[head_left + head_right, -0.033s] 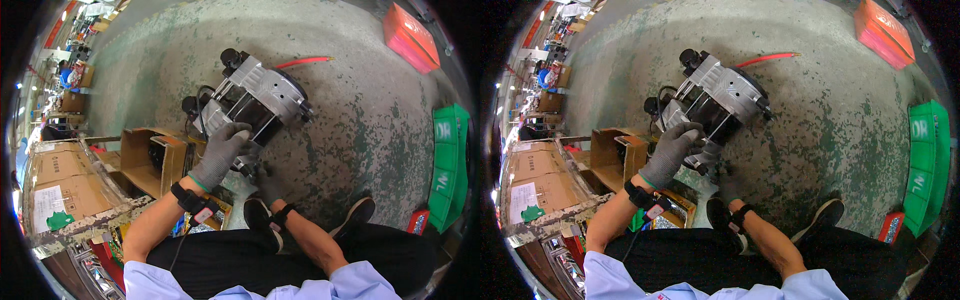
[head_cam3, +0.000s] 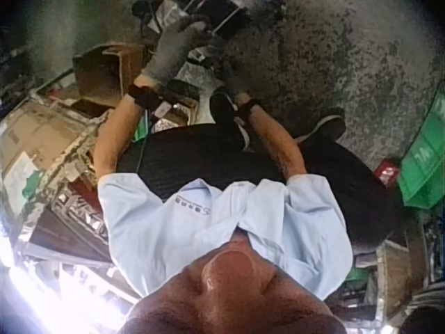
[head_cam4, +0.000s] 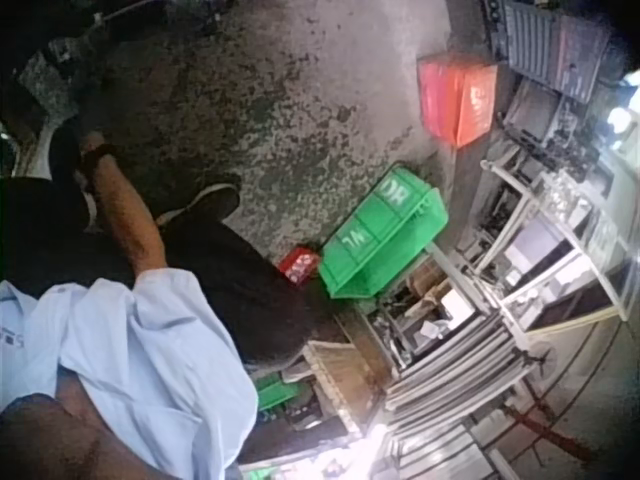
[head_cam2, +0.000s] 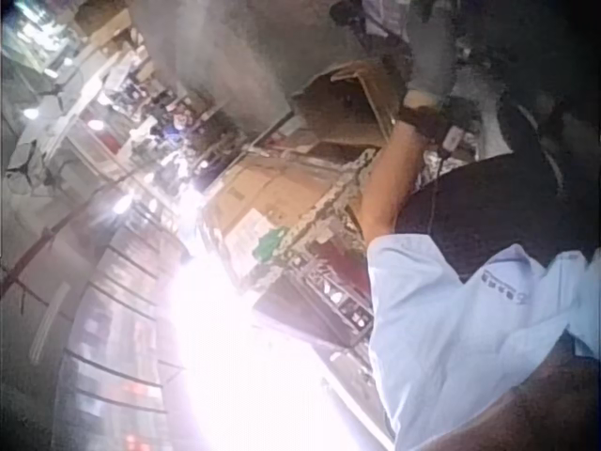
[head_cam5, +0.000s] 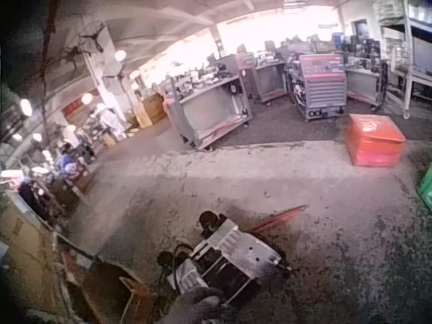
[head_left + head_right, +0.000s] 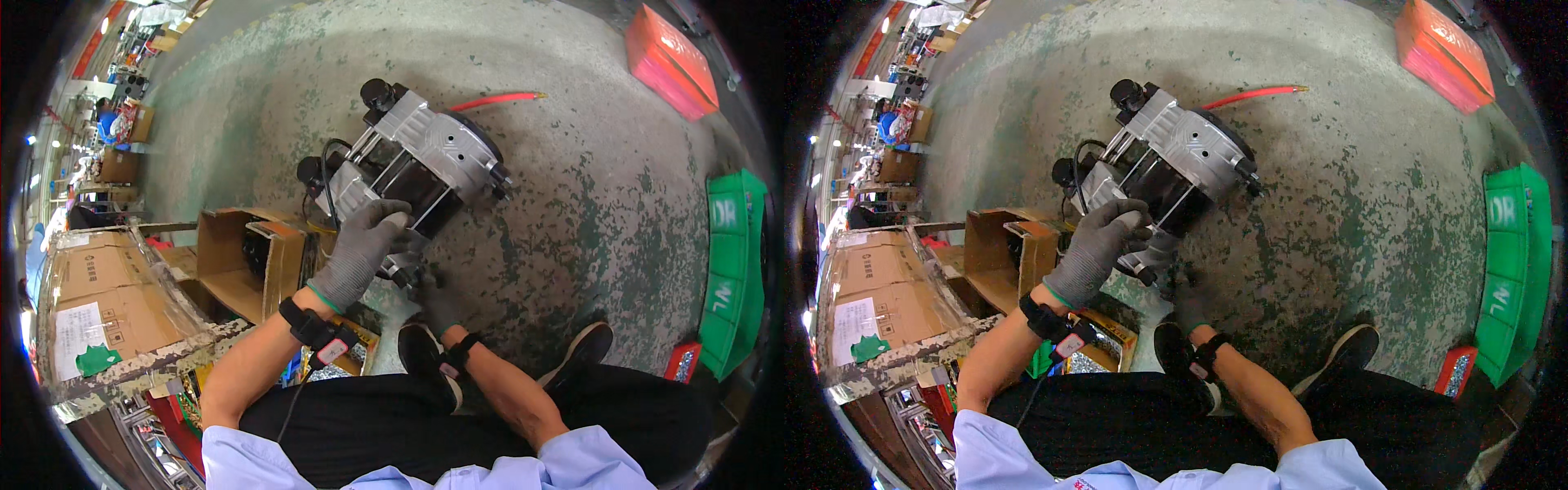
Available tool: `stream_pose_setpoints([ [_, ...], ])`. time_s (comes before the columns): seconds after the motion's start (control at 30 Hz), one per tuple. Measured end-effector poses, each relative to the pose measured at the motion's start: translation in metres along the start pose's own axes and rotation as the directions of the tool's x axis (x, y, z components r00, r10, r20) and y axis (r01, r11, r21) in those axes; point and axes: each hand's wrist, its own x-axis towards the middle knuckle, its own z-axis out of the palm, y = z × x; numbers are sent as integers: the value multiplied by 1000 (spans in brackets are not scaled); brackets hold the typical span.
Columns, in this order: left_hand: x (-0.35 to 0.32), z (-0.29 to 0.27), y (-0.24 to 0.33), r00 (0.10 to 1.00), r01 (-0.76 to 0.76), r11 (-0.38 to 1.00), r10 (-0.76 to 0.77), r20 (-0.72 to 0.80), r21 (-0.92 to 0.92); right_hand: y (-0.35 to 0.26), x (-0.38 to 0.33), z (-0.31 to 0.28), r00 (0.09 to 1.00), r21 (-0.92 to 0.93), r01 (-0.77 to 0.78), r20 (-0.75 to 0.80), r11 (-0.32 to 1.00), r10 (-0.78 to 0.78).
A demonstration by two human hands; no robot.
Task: Assembling and inspecting a dual-cylinder compressor unit on a warehouse floor.
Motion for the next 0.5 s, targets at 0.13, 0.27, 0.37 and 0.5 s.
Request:
stream_pose_setpoints([
  [0.13,2,-2,-6,999,-35,999,35,16,-18,22,22,-9,987,-83,159,-22,984,-162],
  [0.27,3,-3,-7,999,-28,1000,28,22,0,17,15,-10,988,-135,149,-15,980,-153],
  [0.37,2,-2,-5,999,-13,1000,14,36,-5,7,13,-9,999,-64,26,26,998,-24],
  [0.5,3,-1,-8,997,-13,1000,15,81,-23,3,11,-13,990,5,-91,110,996,90],
])
